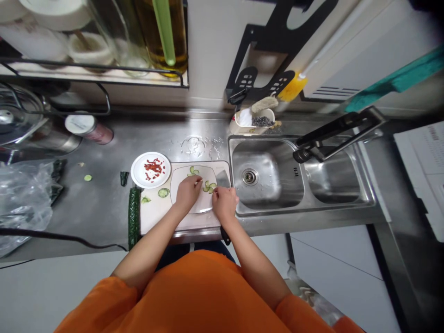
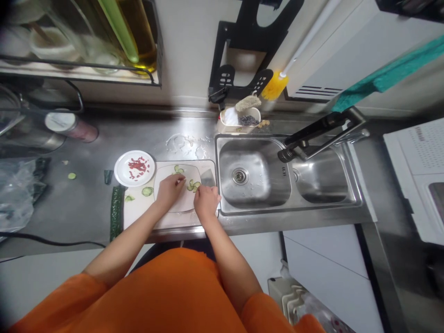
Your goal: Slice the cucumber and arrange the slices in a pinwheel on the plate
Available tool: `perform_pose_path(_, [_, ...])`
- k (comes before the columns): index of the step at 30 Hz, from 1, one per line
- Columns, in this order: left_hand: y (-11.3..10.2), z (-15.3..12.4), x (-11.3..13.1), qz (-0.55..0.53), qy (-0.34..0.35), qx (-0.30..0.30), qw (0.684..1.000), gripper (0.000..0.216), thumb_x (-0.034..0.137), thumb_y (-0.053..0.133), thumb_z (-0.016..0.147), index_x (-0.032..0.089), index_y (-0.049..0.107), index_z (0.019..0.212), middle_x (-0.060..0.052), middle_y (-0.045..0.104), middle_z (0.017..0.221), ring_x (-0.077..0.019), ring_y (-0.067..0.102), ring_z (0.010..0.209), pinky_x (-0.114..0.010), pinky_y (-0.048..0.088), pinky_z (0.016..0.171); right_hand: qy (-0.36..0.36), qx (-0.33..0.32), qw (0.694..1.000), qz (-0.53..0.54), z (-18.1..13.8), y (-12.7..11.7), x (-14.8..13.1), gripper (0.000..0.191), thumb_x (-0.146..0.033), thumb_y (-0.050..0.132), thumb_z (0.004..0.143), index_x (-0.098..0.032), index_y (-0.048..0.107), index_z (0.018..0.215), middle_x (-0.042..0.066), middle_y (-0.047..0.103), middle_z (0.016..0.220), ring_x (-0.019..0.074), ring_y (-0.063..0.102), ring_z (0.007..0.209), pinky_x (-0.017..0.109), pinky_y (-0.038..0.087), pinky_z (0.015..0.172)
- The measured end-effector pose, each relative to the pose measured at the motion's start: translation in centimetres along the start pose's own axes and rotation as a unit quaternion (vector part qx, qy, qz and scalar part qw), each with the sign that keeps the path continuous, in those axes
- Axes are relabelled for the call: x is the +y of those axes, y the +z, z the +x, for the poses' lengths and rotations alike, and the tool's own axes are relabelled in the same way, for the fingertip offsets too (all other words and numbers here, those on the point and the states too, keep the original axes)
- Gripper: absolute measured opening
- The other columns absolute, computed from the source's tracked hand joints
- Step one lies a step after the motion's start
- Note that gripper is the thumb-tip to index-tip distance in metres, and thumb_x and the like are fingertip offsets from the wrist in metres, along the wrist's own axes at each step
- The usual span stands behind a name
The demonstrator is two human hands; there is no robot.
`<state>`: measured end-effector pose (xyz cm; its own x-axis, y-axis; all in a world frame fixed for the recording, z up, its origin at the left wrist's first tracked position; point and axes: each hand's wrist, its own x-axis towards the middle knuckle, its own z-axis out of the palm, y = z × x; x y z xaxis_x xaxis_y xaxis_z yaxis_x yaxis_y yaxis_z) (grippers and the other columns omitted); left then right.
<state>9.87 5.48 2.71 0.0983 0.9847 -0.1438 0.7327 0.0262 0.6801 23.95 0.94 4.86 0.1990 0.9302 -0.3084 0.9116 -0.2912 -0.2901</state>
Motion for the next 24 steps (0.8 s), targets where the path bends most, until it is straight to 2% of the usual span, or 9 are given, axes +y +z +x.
perform_pose_path(3, [-2.2, -1.7, -1.9, 0.022, -0.037, 0.049, 0.998, 0.019, 0.024, 0.052, 0.083, 0.018, 0.066, 0.095, -0.005, 0.069, 0.093, -0.0181, 0.061, 0.083, -0.028, 0.045, 0.081, -0.010, 0.002, 1.000, 0.006, -0.5, 0.0, 0.3, 0.020, -0.024, 0.046, 0.090, -0.022, 0.066, 0.089, 0.006, 0.065, 0.090, 0.0232, 0.043, 0.096, 0.031, 0.023, 0.067])
perform_pose_path(7, [-4.9, -4.5, -5.7, 0.078, -0.117, 0.104, 0.985, 0.021, 0.026, 0.053, 0.080, 0.018, 0.067, 0.094, -0.006, 0.068, 0.087, -0.0191, 0.060, 0.079, -0.030, 0.045, 0.079, -0.038, -0.011, 0.999, 0.008, -1.3, 0.6, 0.5, 0.017, -0.025, 0.050, 0.089, -0.023, 0.066, 0.087, 0.005, 0.064, 0.087, 0.0218, 0.043, 0.093, 0.030, 0.022, 0.068])
perform_pose_path(9, [-5.5, -5.4, -7.4, 0.095, -0.150, 0.116, 0.977, 0.022, 0.029, 0.054, 0.079, 0.018, 0.067, 0.093, -0.006, 0.068, 0.087, -0.0190, 0.060, 0.076, -0.030, 0.046, 0.078, -0.056, -0.015, 0.998, 0.007, -1.7, 0.9, 0.4, 0.017, -0.026, 0.050, 0.089, -0.022, 0.066, 0.086, 0.005, 0.064, 0.086, 0.0213, 0.042, 0.092, 0.030, 0.022, 0.068])
perform_pose_path(12, [-5.6, -6.1, -9.0, 0.110, -0.166, 0.118, 0.973, 0.027, 0.032, 0.054, 0.079, 0.017, 0.068, 0.096, -0.008, 0.068, 0.089, -0.0205, 0.060, 0.080, -0.031, 0.046, 0.080, -0.082, -0.018, 0.997, 0.003, -2.2, 1.4, 0.0, 0.018, -0.025, 0.049, 0.090, -0.021, 0.066, 0.084, 0.005, 0.063, 0.083, 0.0210, 0.042, 0.091, 0.030, 0.021, 0.066])
perform_pose_path(16, [-5.2, -6.2, -9.8, 0.108, -0.165, 0.118, 0.973, 0.032, 0.033, 0.052, 0.079, 0.016, 0.068, 0.101, -0.010, 0.068, 0.094, -0.0212, 0.061, 0.086, -0.031, 0.045, 0.084, -0.108, -0.016, 0.994, -0.006, -2.6, 1.8, -0.4, 0.017, -0.026, 0.050, 0.090, -0.022, 0.065, 0.084, 0.004, 0.063, 0.081, 0.0208, 0.042, 0.092, 0.030, 0.019, 0.064])
perform_pose_path(24, [-5.6, -6.0, -9.4, 0.093, -0.179, 0.112, 0.973, 0.026, 0.033, 0.053, 0.078, 0.018, 0.068, 0.095, -0.007, 0.069, 0.087, -0.0203, 0.061, 0.079, -0.030, 0.046, 0.079, -0.118, -0.016, 0.993, -0.012, -2.7, 1.9, -0.6, 0.016, -0.026, 0.051, 0.090, -0.022, 0.065, 0.084, 0.003, 0.063, 0.081, 0.0210, 0.043, 0.093, 0.030, 0.019, 0.064])
